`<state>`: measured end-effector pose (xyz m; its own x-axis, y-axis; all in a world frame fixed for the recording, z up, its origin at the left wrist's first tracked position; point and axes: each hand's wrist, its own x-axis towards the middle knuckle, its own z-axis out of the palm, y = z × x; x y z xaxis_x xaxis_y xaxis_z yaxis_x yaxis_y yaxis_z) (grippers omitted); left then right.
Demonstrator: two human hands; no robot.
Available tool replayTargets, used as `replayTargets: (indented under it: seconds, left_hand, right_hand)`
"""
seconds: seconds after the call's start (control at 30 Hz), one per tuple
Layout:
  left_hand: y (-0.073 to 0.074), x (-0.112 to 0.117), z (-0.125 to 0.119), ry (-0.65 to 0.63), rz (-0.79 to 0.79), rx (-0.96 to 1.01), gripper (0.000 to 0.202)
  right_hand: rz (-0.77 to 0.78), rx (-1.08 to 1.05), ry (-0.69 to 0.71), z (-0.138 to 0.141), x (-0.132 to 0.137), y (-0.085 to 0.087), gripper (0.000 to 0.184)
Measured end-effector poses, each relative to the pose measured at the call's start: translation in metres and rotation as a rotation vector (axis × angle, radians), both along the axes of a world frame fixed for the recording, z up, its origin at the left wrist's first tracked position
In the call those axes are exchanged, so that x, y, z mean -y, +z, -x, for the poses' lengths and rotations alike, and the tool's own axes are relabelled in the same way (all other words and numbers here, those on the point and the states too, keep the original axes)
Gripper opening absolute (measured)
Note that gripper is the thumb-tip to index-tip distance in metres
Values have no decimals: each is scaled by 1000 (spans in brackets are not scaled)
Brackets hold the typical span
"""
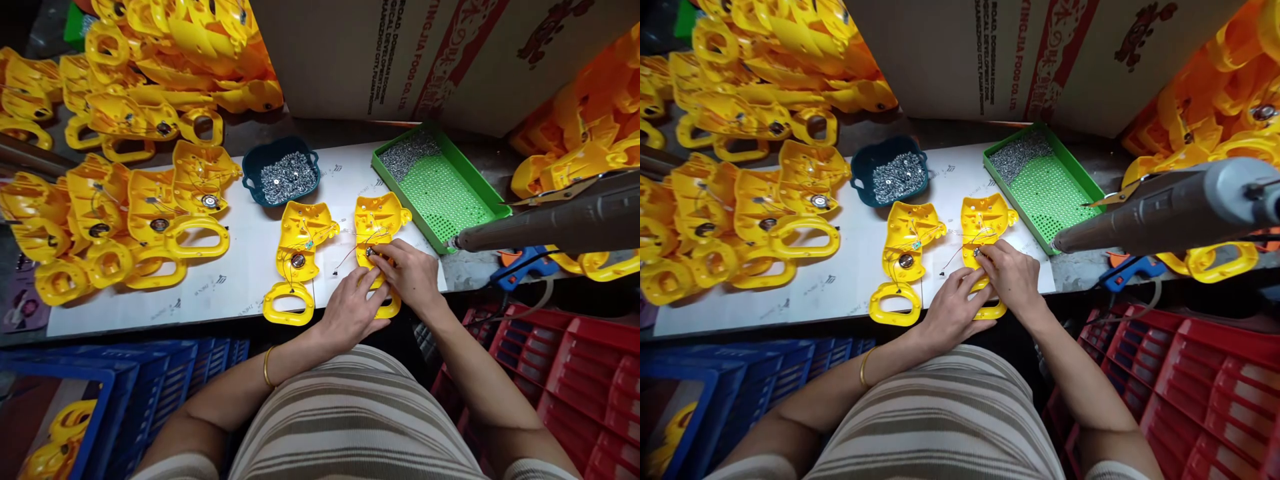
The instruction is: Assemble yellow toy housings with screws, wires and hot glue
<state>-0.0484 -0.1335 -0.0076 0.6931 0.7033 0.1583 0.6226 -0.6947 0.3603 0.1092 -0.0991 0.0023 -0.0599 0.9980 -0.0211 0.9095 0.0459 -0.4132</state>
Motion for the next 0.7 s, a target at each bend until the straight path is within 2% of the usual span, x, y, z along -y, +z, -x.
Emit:
replayTargets:
  seconds: [0.23,0.4,0.5,0.57,0.63,0.7]
  left_hand:
    - [-3,0,1,-28,2,-8,48]
    - [-5,-1,-1,-30,-23,18,52]
    - [-2,-5,1,-54,-47,44,53]
    - [2,-11,5,-66,-79,126,42]
    - [6,-20,9,-3,-140,205,27]
    - [10,-30,13,95,-194,199,21]
  right_hand:
    - [98,141,-17,10,-1,10,28]
    - [163,238,-17,16,-3,15,28]
    - [140,237,11,14,-3,13,28]
    - [107,190,72,9,-2,11,28]
    - [78,136,118,2,-1,10,30]
    - [56,116,117,-5,-1,10,33]
